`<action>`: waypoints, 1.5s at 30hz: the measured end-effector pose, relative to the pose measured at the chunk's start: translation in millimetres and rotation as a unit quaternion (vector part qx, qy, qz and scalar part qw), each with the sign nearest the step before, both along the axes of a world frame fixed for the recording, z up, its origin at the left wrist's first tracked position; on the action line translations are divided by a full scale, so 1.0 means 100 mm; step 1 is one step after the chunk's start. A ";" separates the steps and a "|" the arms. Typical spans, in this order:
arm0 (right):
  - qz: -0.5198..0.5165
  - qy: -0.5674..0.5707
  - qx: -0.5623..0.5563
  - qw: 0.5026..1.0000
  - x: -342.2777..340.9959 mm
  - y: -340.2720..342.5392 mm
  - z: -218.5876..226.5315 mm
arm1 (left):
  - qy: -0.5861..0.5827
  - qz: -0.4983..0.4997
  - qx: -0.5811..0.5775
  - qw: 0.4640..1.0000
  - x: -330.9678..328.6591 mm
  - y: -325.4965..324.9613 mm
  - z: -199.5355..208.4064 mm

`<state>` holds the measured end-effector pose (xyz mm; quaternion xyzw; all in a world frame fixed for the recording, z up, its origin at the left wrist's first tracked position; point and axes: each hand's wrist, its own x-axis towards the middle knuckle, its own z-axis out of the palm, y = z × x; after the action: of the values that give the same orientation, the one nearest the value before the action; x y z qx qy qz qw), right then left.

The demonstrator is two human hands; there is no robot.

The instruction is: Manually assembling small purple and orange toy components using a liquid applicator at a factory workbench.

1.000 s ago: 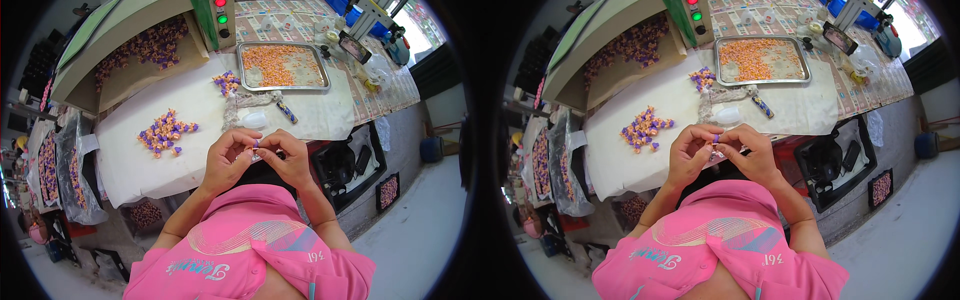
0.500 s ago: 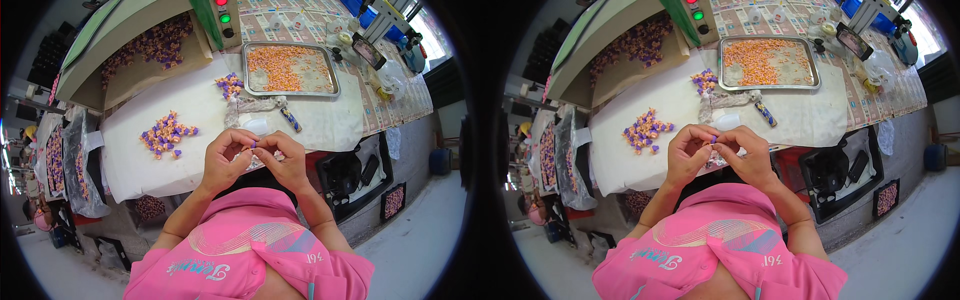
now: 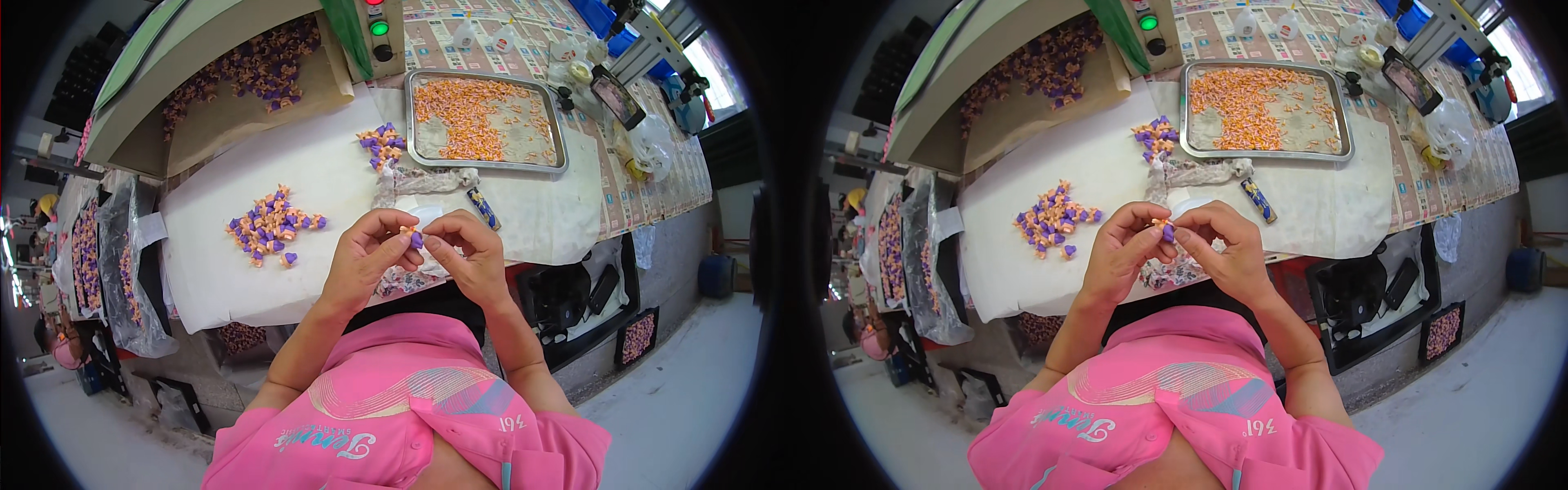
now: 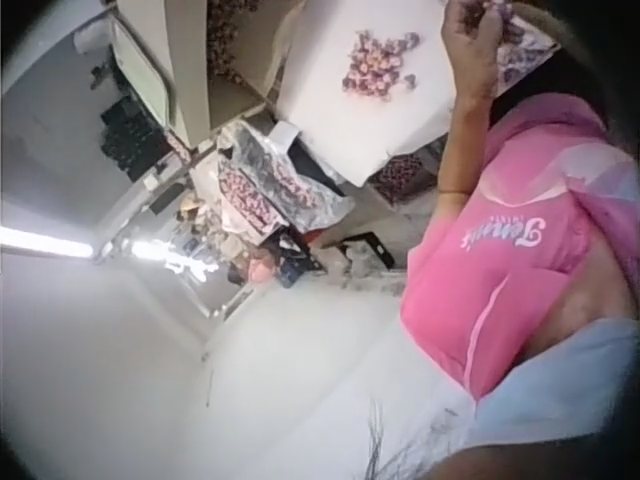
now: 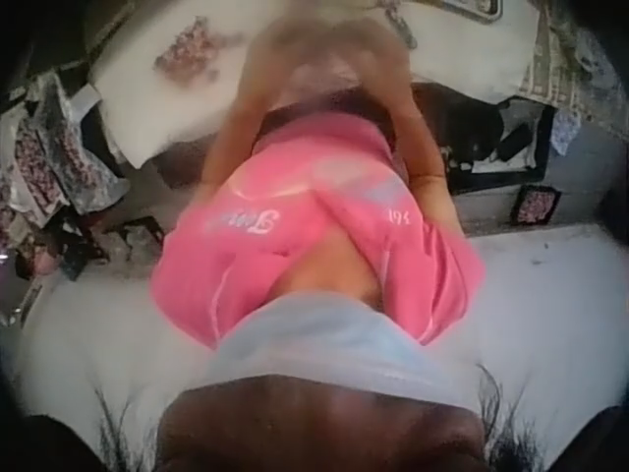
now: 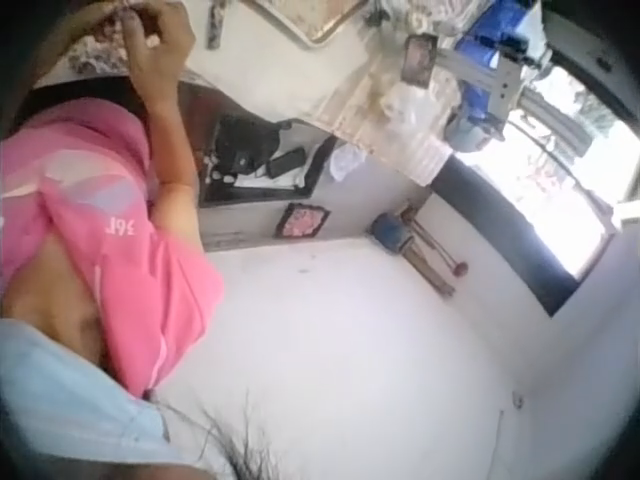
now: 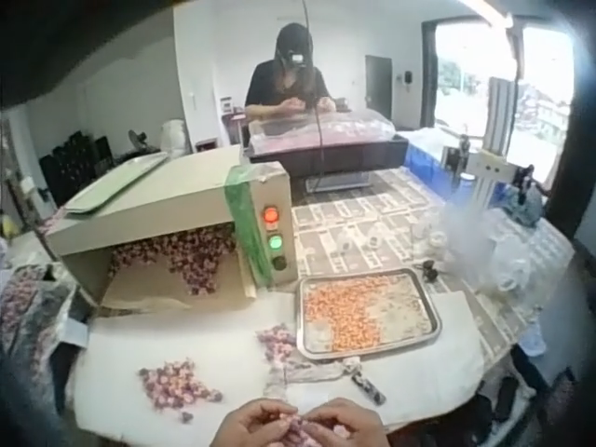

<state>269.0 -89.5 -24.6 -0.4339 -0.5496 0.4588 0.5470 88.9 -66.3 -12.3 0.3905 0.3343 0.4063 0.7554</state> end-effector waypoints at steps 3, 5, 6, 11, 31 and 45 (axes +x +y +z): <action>0.003 -0.027 0.014 1.000 -0.03 0.11 -0.05 | -0.005 0.014 -0.015 1.000 -0.04 0.07 -0.01; 0.005 -0.031 0.020 0.999 -0.04 0.16 -0.06 | -0.002 0.019 -0.018 1.000 -0.05 0.11 -0.02; 0.016 -0.049 0.021 0.998 -0.03 0.18 -0.05 | 0.000 0.021 -0.020 1.000 -0.05 0.12 -0.03; 0.024 -0.098 0.041 0.994 0.02 0.25 0.05 | 0.005 0.033 -0.028 0.999 0.03 0.13 0.00; 0.013 -0.043 0.055 0.997 0.10 0.12 -0.01 | -0.013 -0.011 -0.028 0.999 0.09 0.05 0.07; 0.013 -0.087 0.088 0.992 -0.63 -0.02 0.04 | -0.025 0.006 0.003 1.000 -0.66 -0.11 0.03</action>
<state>205.9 -91.1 -20.6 -0.4151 -0.6389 0.3762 0.5272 22.7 -77.6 -9.4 0.3807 0.3165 0.4216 0.7597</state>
